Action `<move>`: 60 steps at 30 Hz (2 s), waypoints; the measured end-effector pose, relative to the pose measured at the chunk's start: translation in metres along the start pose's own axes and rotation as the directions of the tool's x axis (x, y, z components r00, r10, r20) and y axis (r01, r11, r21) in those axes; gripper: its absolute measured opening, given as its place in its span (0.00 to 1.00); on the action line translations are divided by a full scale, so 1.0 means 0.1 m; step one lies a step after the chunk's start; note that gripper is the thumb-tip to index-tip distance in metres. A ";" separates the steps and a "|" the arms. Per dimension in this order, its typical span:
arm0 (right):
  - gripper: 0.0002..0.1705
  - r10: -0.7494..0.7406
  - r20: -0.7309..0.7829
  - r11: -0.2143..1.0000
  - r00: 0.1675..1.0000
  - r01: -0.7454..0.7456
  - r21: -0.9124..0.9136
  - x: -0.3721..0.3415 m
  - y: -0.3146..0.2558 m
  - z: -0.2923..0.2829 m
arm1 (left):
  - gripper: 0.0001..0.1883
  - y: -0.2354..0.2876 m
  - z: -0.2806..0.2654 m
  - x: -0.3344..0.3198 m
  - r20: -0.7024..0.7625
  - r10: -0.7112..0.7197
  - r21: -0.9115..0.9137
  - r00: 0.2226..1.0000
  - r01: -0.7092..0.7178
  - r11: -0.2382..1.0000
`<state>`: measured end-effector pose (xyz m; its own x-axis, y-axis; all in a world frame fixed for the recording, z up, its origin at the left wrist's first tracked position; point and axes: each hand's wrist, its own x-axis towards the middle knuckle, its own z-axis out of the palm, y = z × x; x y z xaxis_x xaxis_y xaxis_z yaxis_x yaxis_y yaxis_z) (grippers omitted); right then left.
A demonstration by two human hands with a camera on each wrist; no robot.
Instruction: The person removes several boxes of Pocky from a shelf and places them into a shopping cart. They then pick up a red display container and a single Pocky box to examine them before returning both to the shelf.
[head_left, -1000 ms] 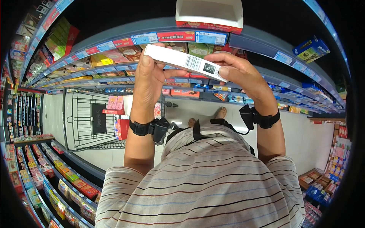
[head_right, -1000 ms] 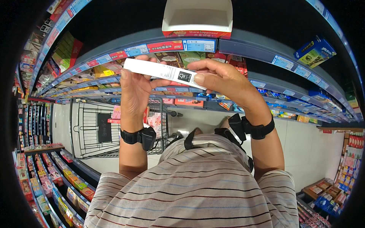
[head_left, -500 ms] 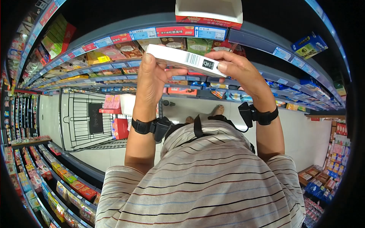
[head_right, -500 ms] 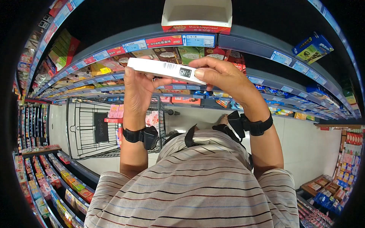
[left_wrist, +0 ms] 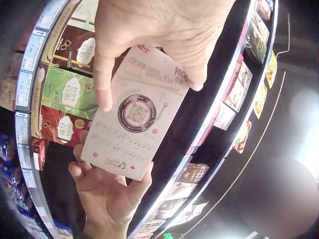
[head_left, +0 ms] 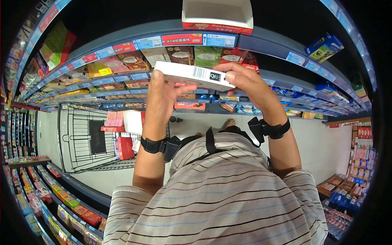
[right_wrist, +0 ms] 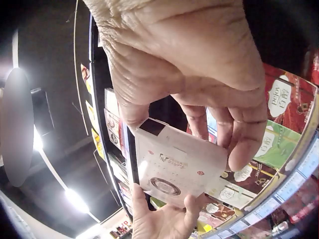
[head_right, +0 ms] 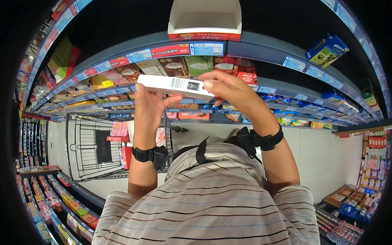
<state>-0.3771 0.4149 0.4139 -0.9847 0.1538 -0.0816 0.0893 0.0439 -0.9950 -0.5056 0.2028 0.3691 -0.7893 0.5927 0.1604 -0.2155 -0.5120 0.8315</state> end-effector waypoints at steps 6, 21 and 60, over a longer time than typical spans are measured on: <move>0.34 0.037 -0.018 0.999 0.999 -0.038 -0.034 -0.02 0.09 -0.01 | 0.40 -0.10 -0.04 -0.01 0.019 -0.035 0.005 0.999 0.035 0.999; 0.51 -0.053 -0.171 0.996 0.984 0.040 -0.078 -0.01 0.36 -0.05 | 0.41 -0.33 -0.03 0.09 0.057 -0.082 -0.048 0.995 0.085 0.995; 0.52 -0.023 -0.157 0.998 0.987 0.015 -0.053 0.06 0.40 -0.21 | 0.43 -0.40 0.06 0.24 0.019 -0.111 -0.009 0.994 0.111 0.994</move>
<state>-0.3768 0.4385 0.3745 -0.9508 0.3061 -0.0484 0.0821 0.0982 -0.9918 -0.5128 0.2416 0.3425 -0.7496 0.6573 0.0776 -0.3069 -0.4490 0.8392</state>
